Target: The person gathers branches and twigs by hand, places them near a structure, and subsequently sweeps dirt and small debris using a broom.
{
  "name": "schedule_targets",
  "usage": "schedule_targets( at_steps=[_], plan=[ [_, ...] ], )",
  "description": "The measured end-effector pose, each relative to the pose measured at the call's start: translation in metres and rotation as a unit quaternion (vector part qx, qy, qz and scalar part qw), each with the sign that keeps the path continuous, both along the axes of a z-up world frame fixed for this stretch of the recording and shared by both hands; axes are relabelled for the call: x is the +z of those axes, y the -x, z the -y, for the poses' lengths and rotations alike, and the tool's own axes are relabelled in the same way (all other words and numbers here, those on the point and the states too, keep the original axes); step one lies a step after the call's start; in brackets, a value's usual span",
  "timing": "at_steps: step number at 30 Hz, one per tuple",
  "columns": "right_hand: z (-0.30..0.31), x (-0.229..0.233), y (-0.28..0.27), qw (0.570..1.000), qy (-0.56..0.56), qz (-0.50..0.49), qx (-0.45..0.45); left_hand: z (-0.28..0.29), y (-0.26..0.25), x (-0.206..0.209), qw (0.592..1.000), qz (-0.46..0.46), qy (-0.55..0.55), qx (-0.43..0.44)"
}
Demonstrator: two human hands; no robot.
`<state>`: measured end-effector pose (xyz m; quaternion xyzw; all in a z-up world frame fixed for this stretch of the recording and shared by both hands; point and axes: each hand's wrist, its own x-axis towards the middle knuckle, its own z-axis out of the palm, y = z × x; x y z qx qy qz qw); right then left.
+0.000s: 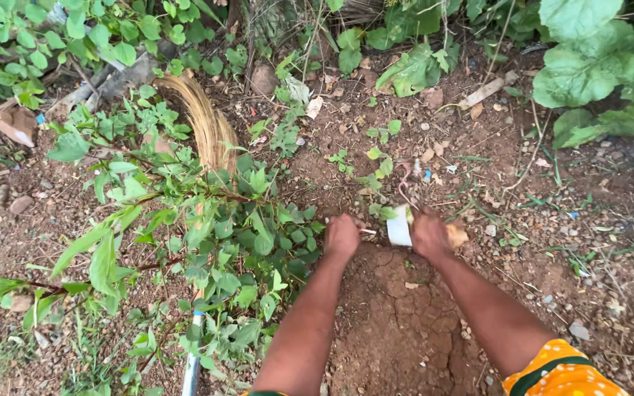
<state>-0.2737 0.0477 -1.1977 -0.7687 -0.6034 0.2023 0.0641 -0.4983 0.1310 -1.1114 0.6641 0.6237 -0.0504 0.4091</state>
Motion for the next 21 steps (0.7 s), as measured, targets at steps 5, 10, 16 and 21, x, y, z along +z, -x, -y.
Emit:
schedule_targets(
  at_steps=[5, 10, 16, 21],
  plan=[
    [-0.002, -0.037, -0.007, 0.955, 0.018, -0.236, -0.178, 0.01, -0.03, 0.03, 0.99, 0.106, 0.069, 0.058],
    [-0.003, -0.025, 0.034, 0.871, -0.058, -0.412, -0.261, 0.012, -0.04, 0.052, 0.979, 0.188, -0.078, -0.001],
    [-0.035, 0.098, 0.026, 0.782, -0.034, -0.545, -0.299, -0.001, -0.054, 0.097, 0.954, 0.139, -0.254, -0.071],
    [-0.048, 0.169, -0.008, 0.824, -0.071, -0.501, -0.254, -0.014, -0.093, 0.155, 0.958, 0.166, -0.22, -0.078]
  ],
)
